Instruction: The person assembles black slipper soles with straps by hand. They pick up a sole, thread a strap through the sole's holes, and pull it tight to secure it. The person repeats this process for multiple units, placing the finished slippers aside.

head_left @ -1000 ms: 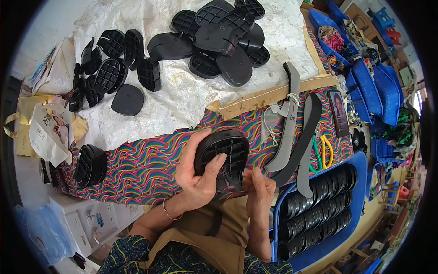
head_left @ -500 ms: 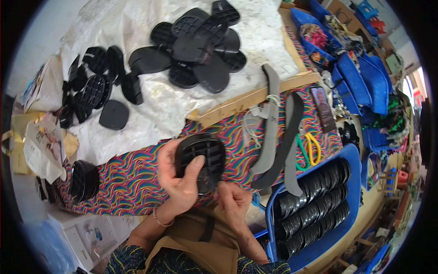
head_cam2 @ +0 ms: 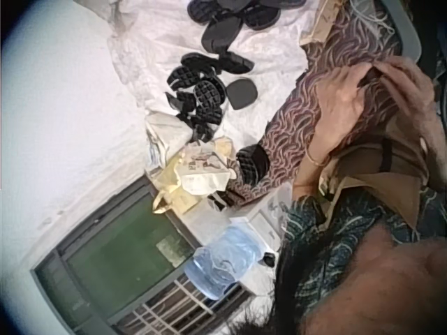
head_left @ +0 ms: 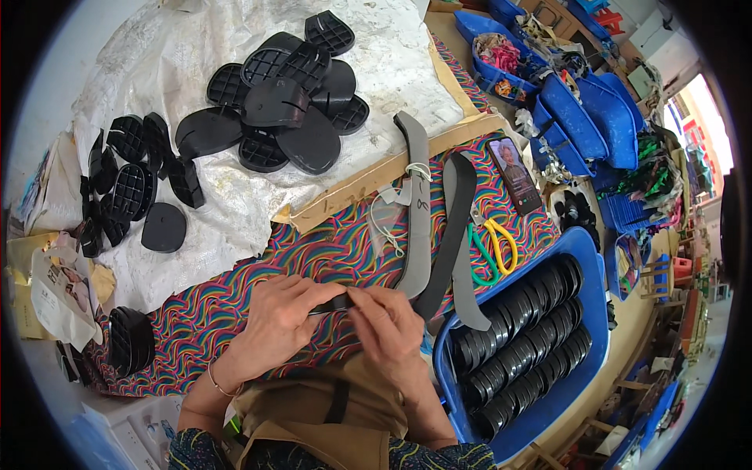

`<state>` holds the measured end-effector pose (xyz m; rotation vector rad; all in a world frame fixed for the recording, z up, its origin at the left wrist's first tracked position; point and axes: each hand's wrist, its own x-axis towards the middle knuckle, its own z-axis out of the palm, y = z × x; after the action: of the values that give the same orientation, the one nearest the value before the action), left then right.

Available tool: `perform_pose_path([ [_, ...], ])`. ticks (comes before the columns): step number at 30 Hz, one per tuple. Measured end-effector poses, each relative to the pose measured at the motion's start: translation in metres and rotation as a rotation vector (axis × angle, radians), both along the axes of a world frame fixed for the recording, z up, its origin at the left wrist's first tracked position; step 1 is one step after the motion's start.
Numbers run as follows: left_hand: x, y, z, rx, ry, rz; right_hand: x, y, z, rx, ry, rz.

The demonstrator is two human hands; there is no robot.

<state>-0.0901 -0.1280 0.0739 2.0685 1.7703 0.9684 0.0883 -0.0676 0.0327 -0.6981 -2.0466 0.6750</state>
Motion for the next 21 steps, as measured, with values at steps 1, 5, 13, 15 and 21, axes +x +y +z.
perform_pose_path([
  [1,0.001,-0.001,-0.001,-0.025,-0.077,0.045,0.004,0.001,-0.004,0.007,-0.031,0.005],
  [5,-0.002,-0.004,-0.005,-0.058,-0.11,0.075,0.011,0.005,-0.002,-0.046,-0.037,0.008],
  [13,-0.002,-0.006,-0.001,-0.17,-0.102,-0.017,0.003,0.012,0.011,0.029,-0.077,0.141],
  [15,-0.002,-0.009,0.001,-0.203,-0.125,-0.02,0.005,0.009,0.011,0.016,-0.063,0.12],
  [21,-0.017,-0.017,-0.002,-0.437,-0.478,-0.01,0.029,-0.001,-0.001,-0.103,-0.079,0.046],
])
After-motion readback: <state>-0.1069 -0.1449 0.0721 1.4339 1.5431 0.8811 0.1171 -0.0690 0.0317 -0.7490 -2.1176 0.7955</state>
